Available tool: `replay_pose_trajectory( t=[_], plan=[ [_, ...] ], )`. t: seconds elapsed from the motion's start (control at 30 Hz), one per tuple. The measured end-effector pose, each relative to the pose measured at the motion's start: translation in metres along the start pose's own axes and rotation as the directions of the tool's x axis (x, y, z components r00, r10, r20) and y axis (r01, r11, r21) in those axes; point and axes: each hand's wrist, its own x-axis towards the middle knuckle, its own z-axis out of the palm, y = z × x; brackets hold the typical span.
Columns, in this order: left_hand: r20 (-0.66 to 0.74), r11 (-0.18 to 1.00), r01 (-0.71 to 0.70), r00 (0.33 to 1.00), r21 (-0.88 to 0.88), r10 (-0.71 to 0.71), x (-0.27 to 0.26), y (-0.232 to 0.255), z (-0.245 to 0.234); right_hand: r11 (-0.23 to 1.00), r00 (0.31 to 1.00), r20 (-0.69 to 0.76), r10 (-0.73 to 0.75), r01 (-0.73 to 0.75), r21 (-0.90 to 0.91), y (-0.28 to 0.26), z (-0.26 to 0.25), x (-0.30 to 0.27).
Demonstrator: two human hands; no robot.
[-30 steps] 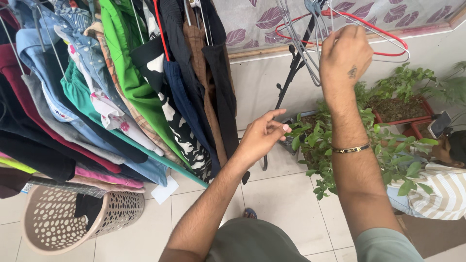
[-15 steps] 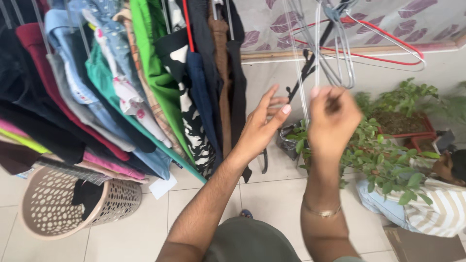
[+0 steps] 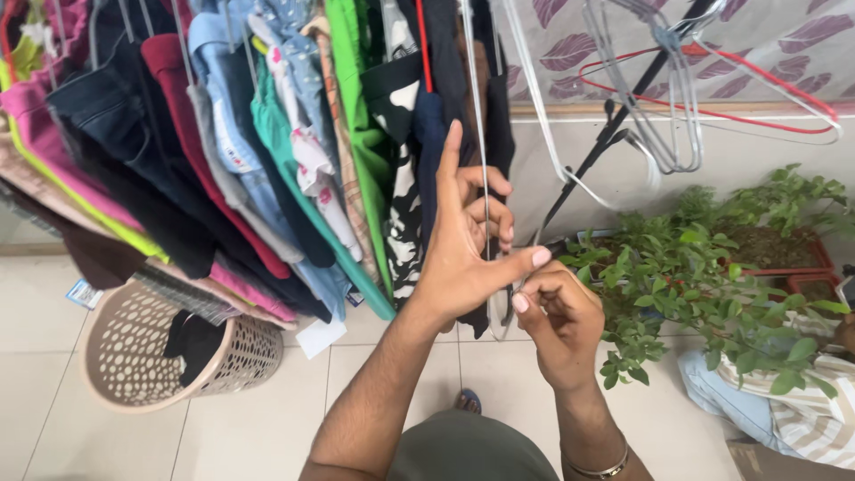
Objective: The person takes garments from a laundry basket, places each on a metal hanger, and hangs them on a clothing rack. Items handled include a brown short, a black short, a black shirt, and a patterned short.
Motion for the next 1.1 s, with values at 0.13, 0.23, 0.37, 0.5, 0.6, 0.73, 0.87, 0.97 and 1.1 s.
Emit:
replay_pose_trajectory(
  t=[0.13, 0.23, 0.37, 0.5, 0.6, 0.73, 0.87, 0.97, 1.1],
  plan=[
    [-0.013, 0.981, -0.072, 0.997, 0.179, 0.076, -0.016, 0.014, -0.013, 0.996, 0.998, 0.049, 0.044, -0.048, 0.077, 0.008, 0.017, -0.003],
    [-0.080, 0.962, -0.001, 0.997, 0.274, 0.024, -0.027, 0.020, -0.025, 0.992, 0.996, 0.076, 0.052, -0.061, 0.111, 0.012, 0.031, 0.000],
    [-0.114, 0.911, -0.011, 0.991, 0.412, 0.063, -0.042, 0.026, -0.042, 0.995, 0.993, 0.108, 0.042, -0.052, 0.088, 0.013, 0.046, 0.008],
    [-0.182, 0.911, -0.028, 0.977, 0.412, 0.112, -0.055, 0.031, -0.052, 0.993, 0.991, 0.131, -0.004, -0.012, 0.120, 0.011, 0.062, 0.018],
    [-0.259, 0.930, 0.036, 0.964, 0.365, 0.064, -0.067, 0.034, -0.062, 0.990, 0.986, 0.155, -0.067, 0.046, 0.137, 0.005, 0.077, 0.024],
    [-0.354, 0.922, 0.030, 0.928, 0.386, 0.118, -0.080, 0.038, -0.084, 0.961, 0.973, 0.188, -0.131, 0.078, 0.266, -0.005, 0.108, 0.035],
    [-0.407, 0.886, 0.068, 0.902, 0.458, 0.142, -0.108, 0.045, -0.120, 0.973, 0.965, 0.132, -0.226, 0.218, 0.072, -0.009, 0.156, 0.029],
    [-0.400, 0.923, 0.007, 0.903, 0.385, 0.160, -0.129, 0.052, -0.156, 0.979, 0.976, 0.075, -0.205, 0.204, 0.024, -0.007, 0.203, 0.016],
    [-0.386, 0.905, 0.059, 0.915, 0.421, 0.120, -0.167, 0.064, -0.217, 0.995, 0.995, 0.089, -0.034, 0.026, 0.096, 0.000, 0.273, -0.005]
  ],
)
